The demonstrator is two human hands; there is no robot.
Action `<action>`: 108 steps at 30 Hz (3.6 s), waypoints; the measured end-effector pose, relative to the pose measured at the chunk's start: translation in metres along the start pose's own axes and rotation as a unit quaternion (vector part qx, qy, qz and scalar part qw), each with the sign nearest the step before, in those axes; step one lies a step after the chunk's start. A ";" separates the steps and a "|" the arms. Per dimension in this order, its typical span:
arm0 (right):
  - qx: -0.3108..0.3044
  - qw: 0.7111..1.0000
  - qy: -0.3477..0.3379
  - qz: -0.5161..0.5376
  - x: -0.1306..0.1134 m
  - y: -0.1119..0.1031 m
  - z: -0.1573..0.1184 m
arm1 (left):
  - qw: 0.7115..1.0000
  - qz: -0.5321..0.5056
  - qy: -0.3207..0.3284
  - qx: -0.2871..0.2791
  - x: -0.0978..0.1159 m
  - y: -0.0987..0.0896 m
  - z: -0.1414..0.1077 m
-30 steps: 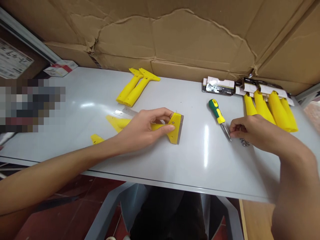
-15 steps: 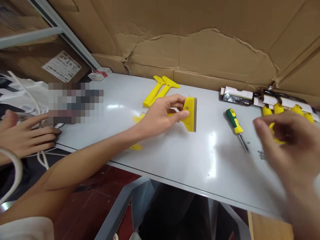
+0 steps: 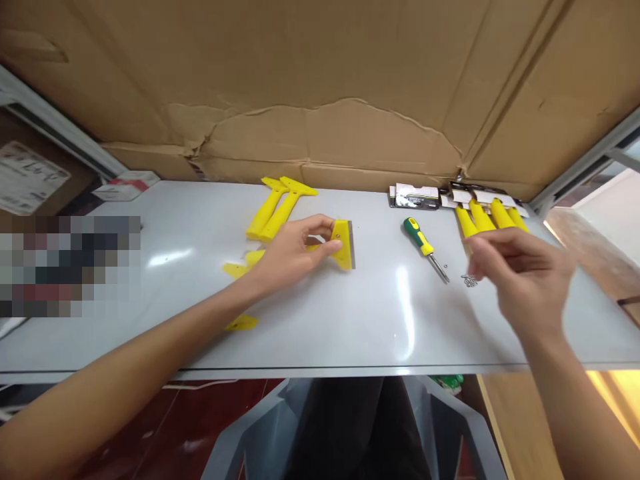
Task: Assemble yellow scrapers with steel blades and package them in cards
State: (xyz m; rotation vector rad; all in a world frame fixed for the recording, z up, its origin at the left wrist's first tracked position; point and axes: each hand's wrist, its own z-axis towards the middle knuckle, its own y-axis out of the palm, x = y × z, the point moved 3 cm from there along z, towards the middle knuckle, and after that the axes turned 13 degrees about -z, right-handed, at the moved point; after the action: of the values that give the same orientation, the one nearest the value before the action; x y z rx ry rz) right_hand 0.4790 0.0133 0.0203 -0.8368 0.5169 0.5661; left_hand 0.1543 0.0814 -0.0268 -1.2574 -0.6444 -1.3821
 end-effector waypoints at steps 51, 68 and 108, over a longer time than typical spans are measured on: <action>-0.210 0.952 -0.193 0.114 -0.037 0.111 -0.012 | 0.994 -0.010 -0.086 -0.067 0.019 0.028 -0.020; -0.297 0.939 -0.047 0.168 -0.029 0.118 -0.017 | 0.989 0.005 -0.114 -0.089 0.018 0.031 -0.022; -0.349 0.905 0.085 0.226 -0.027 0.126 -0.029 | 0.992 0.002 -0.109 -0.058 0.016 0.034 -0.029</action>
State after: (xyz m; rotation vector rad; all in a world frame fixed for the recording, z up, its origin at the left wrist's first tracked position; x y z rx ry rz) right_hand 0.3722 0.0519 -0.0472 -1.4737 0.6864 1.1505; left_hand 0.1791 0.0413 -0.0291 -1.5160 -0.7180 -1.3048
